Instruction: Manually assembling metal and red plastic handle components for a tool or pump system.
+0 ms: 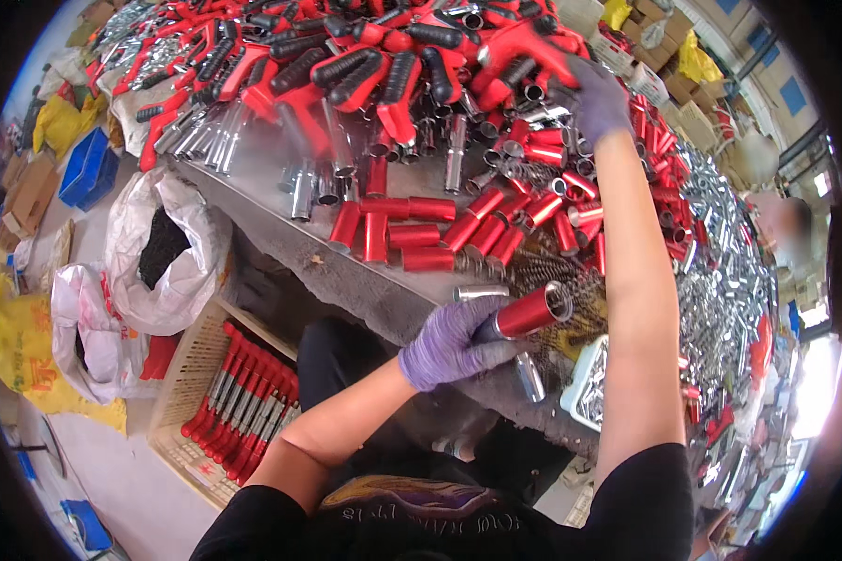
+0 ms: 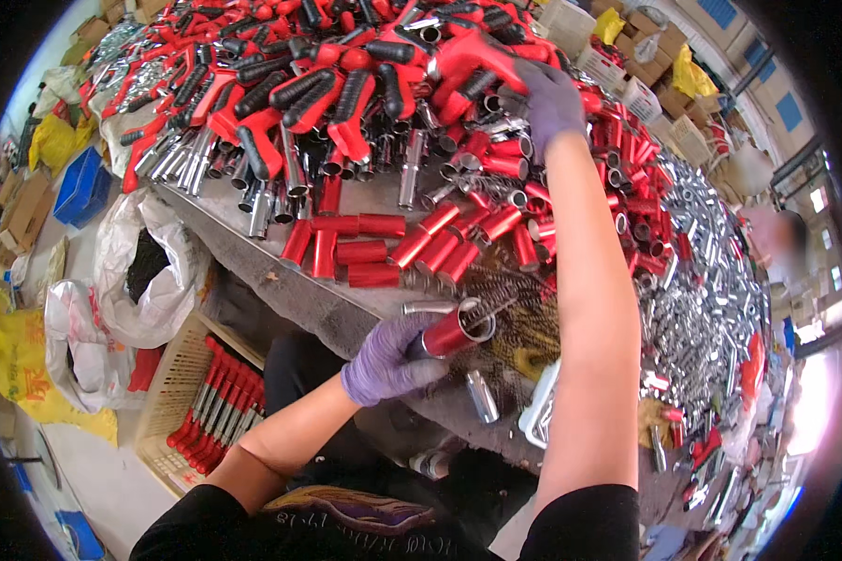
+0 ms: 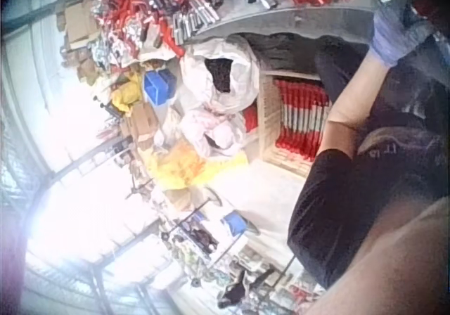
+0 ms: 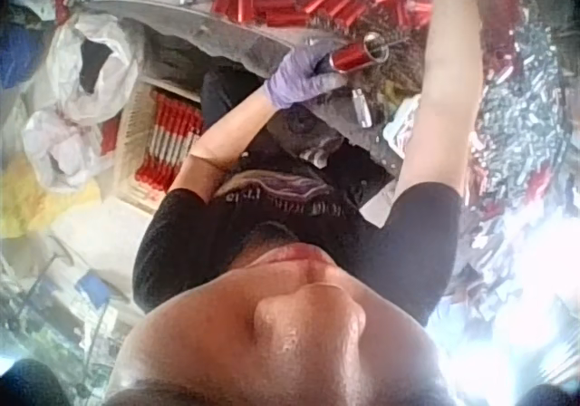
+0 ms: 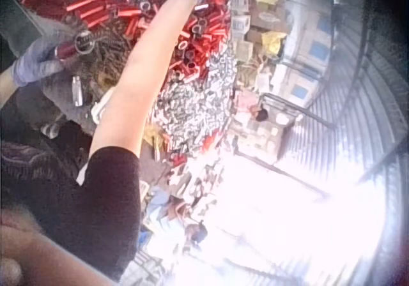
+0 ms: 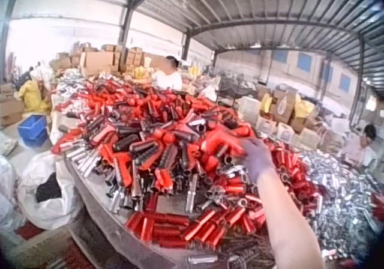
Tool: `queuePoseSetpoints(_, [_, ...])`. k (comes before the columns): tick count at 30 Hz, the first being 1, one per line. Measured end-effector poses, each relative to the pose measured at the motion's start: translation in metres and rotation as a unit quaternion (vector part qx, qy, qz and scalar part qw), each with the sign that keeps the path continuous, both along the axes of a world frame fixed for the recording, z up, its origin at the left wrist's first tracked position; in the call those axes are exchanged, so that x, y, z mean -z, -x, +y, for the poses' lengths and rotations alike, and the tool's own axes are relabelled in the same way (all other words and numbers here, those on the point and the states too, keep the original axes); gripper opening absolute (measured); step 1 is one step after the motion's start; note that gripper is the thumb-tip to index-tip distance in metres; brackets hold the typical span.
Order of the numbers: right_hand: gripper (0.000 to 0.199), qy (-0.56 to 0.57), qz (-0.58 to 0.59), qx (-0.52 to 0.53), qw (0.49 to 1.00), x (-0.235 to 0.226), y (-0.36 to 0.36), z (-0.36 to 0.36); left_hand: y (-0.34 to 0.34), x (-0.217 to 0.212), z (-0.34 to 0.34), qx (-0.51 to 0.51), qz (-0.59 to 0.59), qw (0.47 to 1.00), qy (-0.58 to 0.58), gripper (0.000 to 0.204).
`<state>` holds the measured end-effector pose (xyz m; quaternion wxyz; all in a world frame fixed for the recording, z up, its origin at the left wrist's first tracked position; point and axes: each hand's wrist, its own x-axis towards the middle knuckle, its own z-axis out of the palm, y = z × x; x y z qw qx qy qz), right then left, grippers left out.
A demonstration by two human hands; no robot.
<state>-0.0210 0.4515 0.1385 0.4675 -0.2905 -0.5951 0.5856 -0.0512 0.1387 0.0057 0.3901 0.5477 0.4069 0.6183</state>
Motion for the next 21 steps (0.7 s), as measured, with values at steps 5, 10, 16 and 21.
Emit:
queuePoseSetpoints(5, [0.045,-0.048,0.024,-0.081,0.995,-0.024,-0.143,-0.091,-0.012,0.007,0.01,0.041,-0.033,0.998,0.031,0.046])
queuePoseSetpoints(10, [0.061,-0.163,-0.343,-0.114,0.918,-0.123,-0.183,-0.201,-0.01,0.002,0.007,0.044,-0.016,0.996,0.075,0.043])
queuePoseSetpoints(16, [0.047,-0.38,-0.524,-0.141,0.749,-0.127,-0.192,-0.242,-0.017,0.002,0.007,0.065,0.022,0.996,0.048,0.041])
queuePoseSetpoints(21, [0.045,-0.267,-0.617,-0.099,0.733,-0.138,-0.184,-0.252,-0.016,0.016,0.009,0.087,0.071,0.991,0.068,0.047])
